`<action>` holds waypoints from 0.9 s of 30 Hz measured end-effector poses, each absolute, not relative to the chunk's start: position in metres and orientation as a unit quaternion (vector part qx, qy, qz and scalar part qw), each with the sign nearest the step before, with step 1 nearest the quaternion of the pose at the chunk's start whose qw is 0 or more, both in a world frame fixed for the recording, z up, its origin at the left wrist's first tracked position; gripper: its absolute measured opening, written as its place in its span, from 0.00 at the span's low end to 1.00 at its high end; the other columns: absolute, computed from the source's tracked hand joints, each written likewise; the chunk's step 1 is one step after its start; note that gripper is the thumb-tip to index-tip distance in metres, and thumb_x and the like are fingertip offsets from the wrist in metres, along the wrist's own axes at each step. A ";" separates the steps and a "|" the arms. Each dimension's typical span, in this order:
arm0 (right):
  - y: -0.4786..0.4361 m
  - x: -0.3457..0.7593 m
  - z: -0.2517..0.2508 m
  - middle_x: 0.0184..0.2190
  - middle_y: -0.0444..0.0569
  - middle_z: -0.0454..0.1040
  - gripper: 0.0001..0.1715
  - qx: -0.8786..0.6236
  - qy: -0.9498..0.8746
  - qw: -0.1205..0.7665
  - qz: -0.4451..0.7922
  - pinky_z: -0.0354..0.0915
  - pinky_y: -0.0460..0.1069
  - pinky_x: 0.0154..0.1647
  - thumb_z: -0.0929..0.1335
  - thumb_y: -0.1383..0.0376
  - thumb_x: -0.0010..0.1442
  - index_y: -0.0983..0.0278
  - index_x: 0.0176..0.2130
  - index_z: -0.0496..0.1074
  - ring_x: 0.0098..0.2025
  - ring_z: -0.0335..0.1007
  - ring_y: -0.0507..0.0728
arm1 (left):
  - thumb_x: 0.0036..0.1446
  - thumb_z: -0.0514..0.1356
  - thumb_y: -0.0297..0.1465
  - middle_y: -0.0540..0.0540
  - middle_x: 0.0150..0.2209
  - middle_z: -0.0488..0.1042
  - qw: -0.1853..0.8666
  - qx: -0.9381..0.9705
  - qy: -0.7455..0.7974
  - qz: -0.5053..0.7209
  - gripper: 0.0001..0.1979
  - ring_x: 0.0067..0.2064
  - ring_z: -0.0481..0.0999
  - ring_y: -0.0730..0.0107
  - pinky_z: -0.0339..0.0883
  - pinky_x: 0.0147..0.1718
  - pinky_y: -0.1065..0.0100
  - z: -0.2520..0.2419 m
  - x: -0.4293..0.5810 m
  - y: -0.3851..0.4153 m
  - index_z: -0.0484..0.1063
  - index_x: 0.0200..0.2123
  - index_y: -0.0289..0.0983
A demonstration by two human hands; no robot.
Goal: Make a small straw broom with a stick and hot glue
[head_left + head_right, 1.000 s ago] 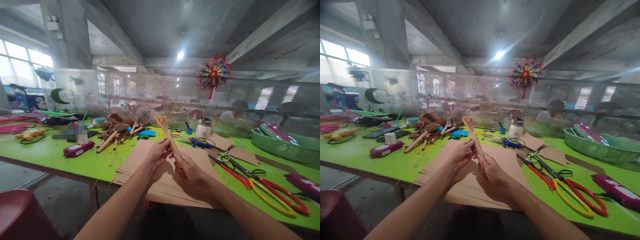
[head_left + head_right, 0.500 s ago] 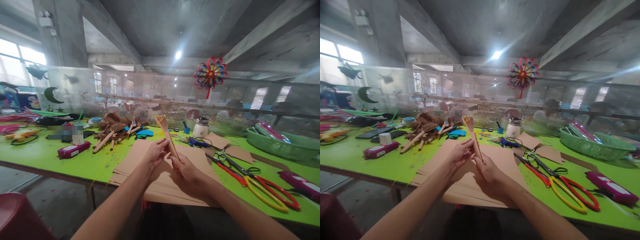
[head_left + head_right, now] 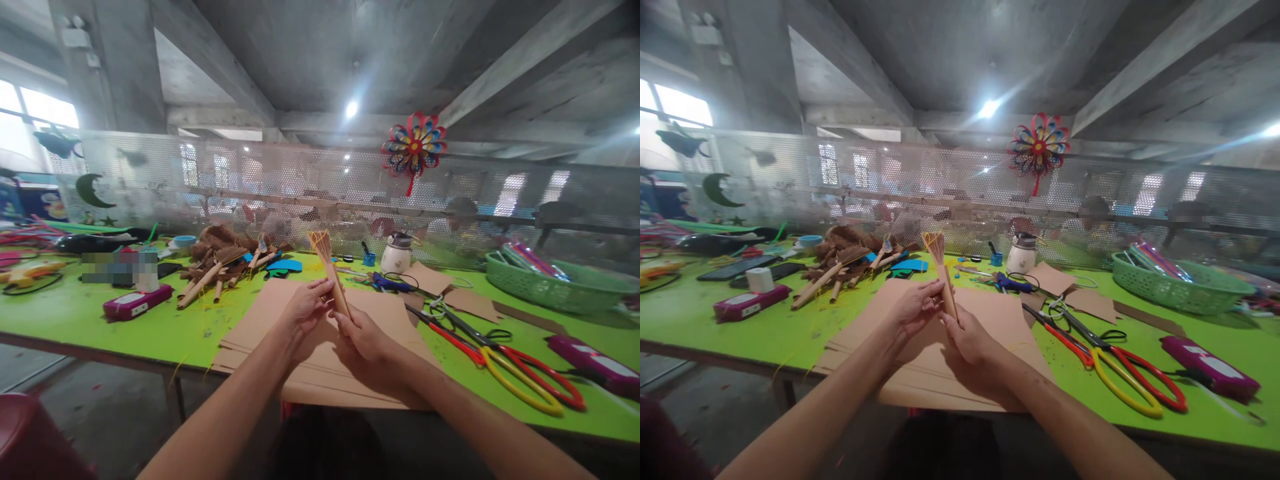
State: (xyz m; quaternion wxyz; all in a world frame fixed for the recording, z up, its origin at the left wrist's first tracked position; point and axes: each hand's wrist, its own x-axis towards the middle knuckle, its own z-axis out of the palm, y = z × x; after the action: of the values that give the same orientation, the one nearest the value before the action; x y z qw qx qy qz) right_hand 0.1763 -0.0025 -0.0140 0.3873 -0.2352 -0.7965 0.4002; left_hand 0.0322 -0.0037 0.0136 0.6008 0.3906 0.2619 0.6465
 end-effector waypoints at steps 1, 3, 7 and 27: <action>-0.002 0.176 -0.015 0.28 0.46 0.66 0.15 -0.241 -0.795 0.386 0.401 0.60 0.48 0.29 0.60 0.59 0.62 0.65 0.42 0.67 0.28 0.59 0.53 | 0.49 0.64 0.23 0.45 0.26 0.74 0.600 0.389 0.267 0.646 0.02 0.28 0.72 0.76 0.66 0.25 0.77 0.014 0.032 -0.004 0.74 0.28 0.30; -0.002 0.176 -0.018 0.27 0.45 0.66 0.17 -0.256 -0.794 0.385 0.395 0.60 0.47 0.26 0.60 0.58 0.62 0.65 0.44 0.67 0.26 0.58 0.52 | 0.48 0.64 0.23 0.45 0.26 0.74 0.599 0.390 0.273 0.645 0.02 0.27 0.72 0.76 0.65 0.23 0.77 0.015 0.033 -0.004 0.74 0.28 0.30; -0.003 0.176 -0.019 0.27 0.46 0.67 0.20 -0.256 -0.791 0.377 0.409 0.61 0.47 0.27 0.61 0.54 0.62 0.65 0.46 0.67 0.27 0.60 0.53 | 0.46 0.65 0.23 0.47 0.23 0.72 0.597 0.383 0.281 0.647 0.02 0.23 0.69 0.78 0.61 0.20 0.77 0.017 0.033 -0.003 0.74 0.26 0.30; 0.041 0.265 0.024 0.40 0.53 0.77 0.23 -0.343 -0.853 0.290 0.267 0.65 0.52 0.43 0.65 0.52 0.57 0.67 0.41 0.76 0.40 0.71 0.57 | 0.49 0.61 0.23 0.48 0.22 0.72 0.562 0.321 0.339 0.683 0.02 0.23 0.68 0.78 0.65 0.22 0.76 0.019 0.017 0.003 0.73 0.25 0.31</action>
State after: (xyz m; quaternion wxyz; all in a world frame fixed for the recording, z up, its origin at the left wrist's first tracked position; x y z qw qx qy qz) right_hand 0.2651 0.0411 0.0242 0.2900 -0.3430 -0.8526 0.2670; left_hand 0.0170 0.0028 0.0190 0.5622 0.3208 0.3391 0.6827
